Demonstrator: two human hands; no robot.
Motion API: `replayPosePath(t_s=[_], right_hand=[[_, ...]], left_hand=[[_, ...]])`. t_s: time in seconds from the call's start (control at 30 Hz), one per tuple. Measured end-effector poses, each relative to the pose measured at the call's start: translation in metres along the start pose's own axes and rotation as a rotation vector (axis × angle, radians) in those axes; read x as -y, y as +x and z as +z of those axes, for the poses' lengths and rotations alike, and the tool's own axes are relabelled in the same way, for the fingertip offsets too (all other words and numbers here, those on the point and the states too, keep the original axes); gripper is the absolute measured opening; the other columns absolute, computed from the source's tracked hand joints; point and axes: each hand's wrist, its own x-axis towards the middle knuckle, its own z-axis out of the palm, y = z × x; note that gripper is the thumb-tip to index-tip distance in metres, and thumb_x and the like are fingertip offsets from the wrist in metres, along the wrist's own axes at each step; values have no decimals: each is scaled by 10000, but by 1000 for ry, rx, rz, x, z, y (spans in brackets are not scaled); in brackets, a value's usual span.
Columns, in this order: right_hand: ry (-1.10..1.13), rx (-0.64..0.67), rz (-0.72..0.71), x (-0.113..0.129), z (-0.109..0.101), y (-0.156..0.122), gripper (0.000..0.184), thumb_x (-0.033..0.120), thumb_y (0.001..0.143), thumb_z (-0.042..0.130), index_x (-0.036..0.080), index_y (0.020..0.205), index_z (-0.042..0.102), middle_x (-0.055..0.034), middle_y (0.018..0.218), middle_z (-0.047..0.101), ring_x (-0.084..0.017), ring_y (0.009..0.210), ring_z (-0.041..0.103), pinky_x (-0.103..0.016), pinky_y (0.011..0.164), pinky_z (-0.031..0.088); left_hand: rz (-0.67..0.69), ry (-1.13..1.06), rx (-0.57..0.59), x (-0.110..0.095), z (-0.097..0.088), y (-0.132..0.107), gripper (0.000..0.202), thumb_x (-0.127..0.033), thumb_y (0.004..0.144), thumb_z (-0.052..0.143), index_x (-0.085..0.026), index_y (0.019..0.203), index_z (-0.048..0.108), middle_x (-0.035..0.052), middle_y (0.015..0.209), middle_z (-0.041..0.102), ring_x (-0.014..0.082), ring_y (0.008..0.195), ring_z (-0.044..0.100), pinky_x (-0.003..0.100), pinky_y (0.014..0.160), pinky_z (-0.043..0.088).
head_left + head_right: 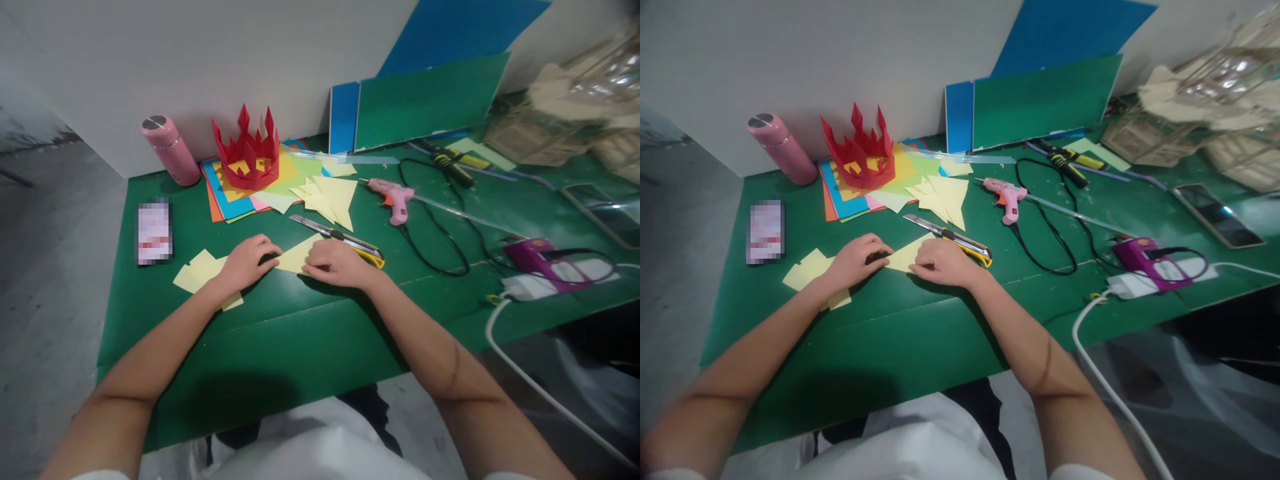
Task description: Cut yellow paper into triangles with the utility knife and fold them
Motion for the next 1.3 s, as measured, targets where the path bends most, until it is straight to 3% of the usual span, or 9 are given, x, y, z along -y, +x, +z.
replayPosePath(t_s=[0.1, 0.2, 0.5, 0.6, 0.73, 0.87, 1.1, 1.2, 1.3], right_hand=[[-56, -99, 43, -2, 1, 3, 282, 349, 949, 460, 198, 1057, 673, -106, 1090, 674, -231, 1040, 575, -392, 917, 392], [-115, -66, 90, -5, 4, 3, 472, 397, 919, 521, 225, 1358, 487, -125, 1358, 548, -281, 1266, 465, -492, 1059, 292], [5, -37, 132, -3, 6, 6, 492, 392, 843, 647, 243, 1289, 499, -110, 1152, 612, -290, 1123, 536, -473, 937, 414], [47, -73, 72, 3, 7, 7, 470, 354, 873, 608, 235, 1308, 476, -119, 1158, 586, -271, 1095, 547, -440, 911, 449], [61, -377, 123, 2, 9, 5, 684, 474, 827, 647, 253, 1401, 349, -153, 1328, 486, -330, 1245, 456, -529, 1021, 377], [265, -632, 329, -13, 10, 3, 911, 512, 827, 626, 275, 1486, 44, -184, 1457, 354, -315, 1231, 475, -497, 971, 448], [819, -452, 456, -13, 23, 14, 644, 552, 798, 636, 248, 1320, 413, -118, 1180, 635, -212, 892, 645, -356, 700, 567], [952, -393, 549, -2, 24, 17, 470, 559, 728, 697, 186, 1006, 633, -75, 858, 704, -168, 684, 632, -318, 611, 545], [985, -367, 615, 3, 22, 17, 395, 564, 723, 694, 171, 695, 676, -27, 612, 650, -117, 534, 562, -288, 566, 511]], left_hand=[[71, -63, 22, 1, -1, -1, 248, -159, 889, 492, -205, 1092, 626, 52, 1024, 621, 181, 885, 582, 315, 770, 462], [57, -94, 0, 0, 0, -2, 303, -93, 823, 472, -201, 1060, 629, 53, 1066, 607, 152, 785, 571, 302, 725, 464], [68, -26, -117, -8, 15, 1, 333, -362, 867, 587, -188, 1152, 594, 82, 1072, 636, 229, 956, 564, 375, 838, 450], [97, -33, -74, -9, 18, 3, 213, -286, 889, 549, -183, 1055, 634, 60, 939, 657, 206, 857, 566, 354, 791, 443], [-7, -212, -161, -5, 17, 2, 160, -264, 893, 512, -176, 859, 641, 32, 822, 633, 162, 752, 562, 302, 716, 451], [-223, -486, -319, 4, 17, 3, 204, -363, 879, 528, -171, 915, 586, 34, 846, 632, 145, 733, 578, 282, 667, 481], [-217, -727, -399, 2, 23, 4, 237, -336, 902, 522, -195, 1090, 486, 81, 1051, 637, 152, 823, 640, 311, 711, 558], [-184, -730, -397, 0, 25, 3, 249, -304, 902, 526, -200, 1119, 462, 89, 1086, 620, 155, 857, 647, 319, 744, 567], [-152, -733, -379, 0, 27, 3, 289, -292, 875, 568, -200, 1127, 462, 85, 1066, 628, 163, 922, 646, 321, 806, 559]])
